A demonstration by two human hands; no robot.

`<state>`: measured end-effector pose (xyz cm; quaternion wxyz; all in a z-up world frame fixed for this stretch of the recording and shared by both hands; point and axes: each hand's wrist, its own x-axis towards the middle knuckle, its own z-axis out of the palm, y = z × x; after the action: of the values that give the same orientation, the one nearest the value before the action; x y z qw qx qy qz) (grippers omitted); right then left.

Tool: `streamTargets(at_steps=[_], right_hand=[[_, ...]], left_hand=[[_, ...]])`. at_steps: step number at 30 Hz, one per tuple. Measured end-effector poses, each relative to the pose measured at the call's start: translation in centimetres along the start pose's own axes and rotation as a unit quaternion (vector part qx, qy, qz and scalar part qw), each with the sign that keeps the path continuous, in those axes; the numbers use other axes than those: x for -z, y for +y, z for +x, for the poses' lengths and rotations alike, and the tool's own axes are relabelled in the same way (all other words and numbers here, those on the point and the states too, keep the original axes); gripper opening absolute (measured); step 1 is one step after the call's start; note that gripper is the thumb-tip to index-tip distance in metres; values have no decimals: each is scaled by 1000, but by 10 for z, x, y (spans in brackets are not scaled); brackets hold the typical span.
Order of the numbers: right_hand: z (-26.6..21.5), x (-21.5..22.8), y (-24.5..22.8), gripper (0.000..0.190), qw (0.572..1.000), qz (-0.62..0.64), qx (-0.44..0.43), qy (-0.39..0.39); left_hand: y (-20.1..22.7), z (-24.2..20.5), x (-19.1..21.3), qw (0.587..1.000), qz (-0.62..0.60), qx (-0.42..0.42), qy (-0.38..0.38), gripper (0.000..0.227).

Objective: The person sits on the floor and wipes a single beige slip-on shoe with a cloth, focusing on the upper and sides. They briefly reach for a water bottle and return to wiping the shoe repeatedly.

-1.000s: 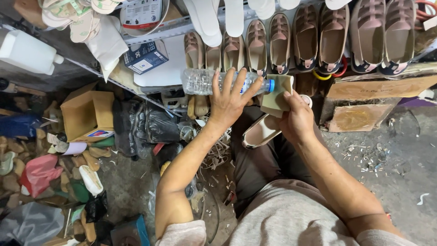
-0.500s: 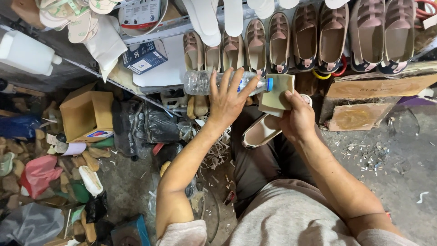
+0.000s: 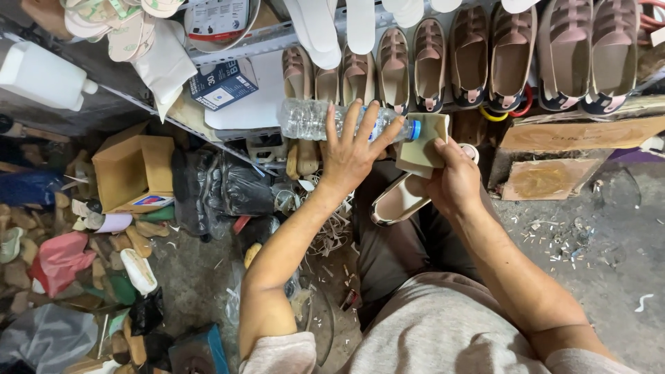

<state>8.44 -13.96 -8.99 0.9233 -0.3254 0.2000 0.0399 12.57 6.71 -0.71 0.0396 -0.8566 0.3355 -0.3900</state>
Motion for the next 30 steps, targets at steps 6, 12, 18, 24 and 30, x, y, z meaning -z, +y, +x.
streamTargets(at_steps=[6,12,18,24,30], right_hand=[[4,6,3,39,1000,17,-24,0],[-23,-23,-12,40,998,6,-47,30],[1,9,-12,37,999,-14,-12,34],[-46,-23,-68,32,999,-25,-26,-37],[-50,-9,-77,27,999,-33,0,19]], left_hand=[[-5,-17,-9,998,-29,48,-7,48],[-15,-38,-2,953,-199,217,-68,76],[-73,-92,-26,883,-227,381,155,72],[-156,-131,-47,767,-161,585,209,77],[-226,-166,-123,707,-141,666,191,81]])
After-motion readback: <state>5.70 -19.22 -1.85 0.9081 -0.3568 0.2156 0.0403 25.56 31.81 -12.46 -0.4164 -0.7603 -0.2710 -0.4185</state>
